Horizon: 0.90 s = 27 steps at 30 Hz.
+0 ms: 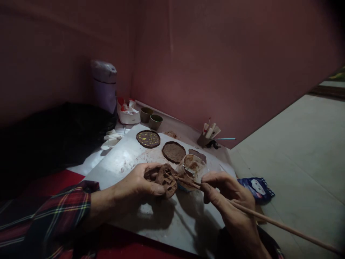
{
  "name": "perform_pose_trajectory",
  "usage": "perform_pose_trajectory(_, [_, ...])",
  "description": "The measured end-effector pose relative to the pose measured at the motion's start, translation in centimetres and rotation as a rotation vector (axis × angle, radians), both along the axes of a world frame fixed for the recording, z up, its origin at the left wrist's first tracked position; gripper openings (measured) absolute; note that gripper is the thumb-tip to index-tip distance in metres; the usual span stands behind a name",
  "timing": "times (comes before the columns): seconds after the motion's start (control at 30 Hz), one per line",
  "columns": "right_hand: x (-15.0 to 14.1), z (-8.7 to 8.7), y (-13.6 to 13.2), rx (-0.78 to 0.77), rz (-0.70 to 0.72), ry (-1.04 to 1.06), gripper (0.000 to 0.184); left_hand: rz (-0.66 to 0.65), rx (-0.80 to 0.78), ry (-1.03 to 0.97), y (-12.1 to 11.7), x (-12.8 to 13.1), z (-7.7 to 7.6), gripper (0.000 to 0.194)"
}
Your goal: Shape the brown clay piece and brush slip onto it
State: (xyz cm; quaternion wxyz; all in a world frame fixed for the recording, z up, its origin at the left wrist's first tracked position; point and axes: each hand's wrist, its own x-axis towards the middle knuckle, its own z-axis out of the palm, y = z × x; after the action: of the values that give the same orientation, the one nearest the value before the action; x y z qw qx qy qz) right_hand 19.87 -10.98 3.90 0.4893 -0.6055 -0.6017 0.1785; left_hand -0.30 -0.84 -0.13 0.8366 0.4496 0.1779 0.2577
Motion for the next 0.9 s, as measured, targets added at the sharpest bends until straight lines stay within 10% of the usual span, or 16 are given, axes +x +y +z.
perform_pose_trajectory(0.53, [-1.1,-1.1,0.2,0.257,0.302,-0.281,0.021,-0.038,-0.127,-0.062,0.1,-0.1,0.4,0.030])
perform_pose_trajectory(0.9, [-0.8,-0.9,-1.3,0.375,0.207,-0.195,0.027,0.109,-0.170,-0.044,0.3,-0.1,0.3,0.039])
